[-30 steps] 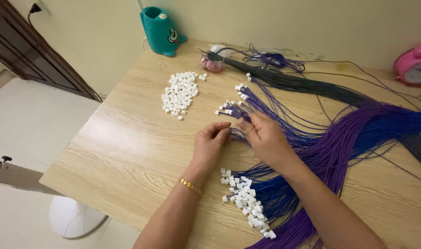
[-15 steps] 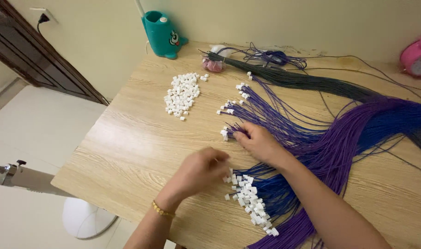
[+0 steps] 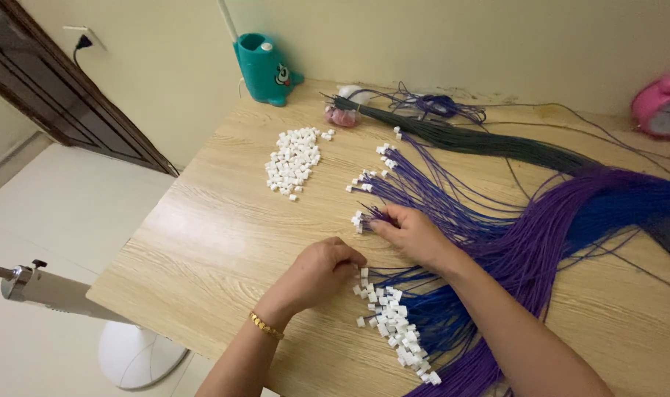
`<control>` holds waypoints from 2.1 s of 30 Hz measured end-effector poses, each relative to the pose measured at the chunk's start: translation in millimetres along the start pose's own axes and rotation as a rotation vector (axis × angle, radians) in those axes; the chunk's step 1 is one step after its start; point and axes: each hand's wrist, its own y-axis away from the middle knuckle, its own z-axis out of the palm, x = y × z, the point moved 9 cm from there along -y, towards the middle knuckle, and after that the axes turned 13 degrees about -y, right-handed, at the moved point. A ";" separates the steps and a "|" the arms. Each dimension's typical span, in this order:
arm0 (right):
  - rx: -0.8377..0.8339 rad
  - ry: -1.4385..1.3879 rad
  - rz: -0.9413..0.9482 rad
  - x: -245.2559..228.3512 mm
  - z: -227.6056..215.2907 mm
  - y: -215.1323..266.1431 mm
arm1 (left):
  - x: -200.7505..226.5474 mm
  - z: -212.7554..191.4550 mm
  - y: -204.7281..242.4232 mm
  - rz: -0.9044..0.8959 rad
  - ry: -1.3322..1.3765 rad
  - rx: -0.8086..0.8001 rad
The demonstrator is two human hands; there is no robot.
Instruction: Manually attaching white plastic connectors to the ends of purple wires from a bundle on a table.
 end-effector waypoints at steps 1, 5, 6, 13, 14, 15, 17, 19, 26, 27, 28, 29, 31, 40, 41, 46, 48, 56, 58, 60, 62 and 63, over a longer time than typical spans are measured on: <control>-0.018 -0.004 -0.020 0.1 0.2 -1.8 | -3.1 -3.6 -2.0 -0.035 0.020 0.019; -0.019 -0.006 -0.101 3.2 -5.8 -4.0 | -14.7 -3.2 -15.3 0.008 0.047 0.119; -0.007 -0.098 0.045 18.1 -9.3 -3.9 | -16.1 -3.8 -19.1 0.033 0.037 0.165; 0.071 -0.062 -0.054 6.5 -17.5 -4.7 | -65.4 47.0 -63.7 -0.240 0.869 0.168; 0.070 -0.056 -0.059 0.2 -16.9 -4.4 | -67.9 48.4 -67.0 -0.234 0.871 0.174; 0.102 0.004 -0.043 -3.0 -18.6 -2.0 | -72.0 54.8 -68.4 -0.259 0.957 0.167; 0.131 0.065 -0.022 0.1 -22.5 -2.3 | -76.4 62.2 -69.0 -0.288 1.046 0.158; 0.147 0.108 -0.124 2.5 -26.8 -5.9 | -77.3 66.5 -66.0 -0.306 1.176 0.144; 0.111 0.092 -0.178 -14.6 -15.2 1.7 | -73.1 65.0 -62.0 -0.320 1.236 0.102; 0.152 0.155 -0.127 -17.0 -16.8 4.3 | -72.8 64.2 -62.1 -0.309 1.235 0.102; 0.192 0.218 -0.075 -19.6 -18.5 7.3 | -72.4 63.3 -62.0 -0.298 1.234 0.102; 0.191 0.219 -0.074 -19.8 -17.6 8.9 | -76.2 67.0 -63.7 -0.299 1.236 0.103; 0.161 0.085 -0.150 -26.6 -13.8 12.2 | -81.3 73.2 -68.1 -0.271 1.259 0.101; 0.255 0.391 -0.083 -39.2 -6.9 19.2 | -76.3 67.8 -63.7 -0.304 1.301 0.105; 0.255 0.391 -0.083 -38.4 -5.8 19.7 | -76.6 67.7 -63.6 -0.304 1.301 0.105; 0.239 0.204 -0.231 -27.0 -12.8 15.4 | -73.6 66.2 -62.0 -0.317 1.362 0.089; 0.266 0.271 -0.224 -36.8 -9.8 18.7 | -72.6 64.2 -59.6 -0.318 1.359 0.080; 0.308 0.308 -0.157 -45.5 -10.2 22.3 | -74.3 68.5 -63.3 -0.277 1.371 0.047; 0.304 0.311 -0.097 -48.8 -8.4 25.4 | -68.7 62.4 -59.3 -0.289 1.364 0.047; 0.287 0.290 -0.117 -48.0 -8.5 25.3 | -64.5 57.8 -56.8 -0.307 1.354 0.049; 0.268 0.269 -0.136 -45.2 -8.0 23.4 | -63.5 55.3 -54.6 -0.325 1.344 0.053; 0.270 0.291 -0.150 -43.6 -8.7 22.1 | -63.4 55.4 -54.5 -0.327 1.345 0.052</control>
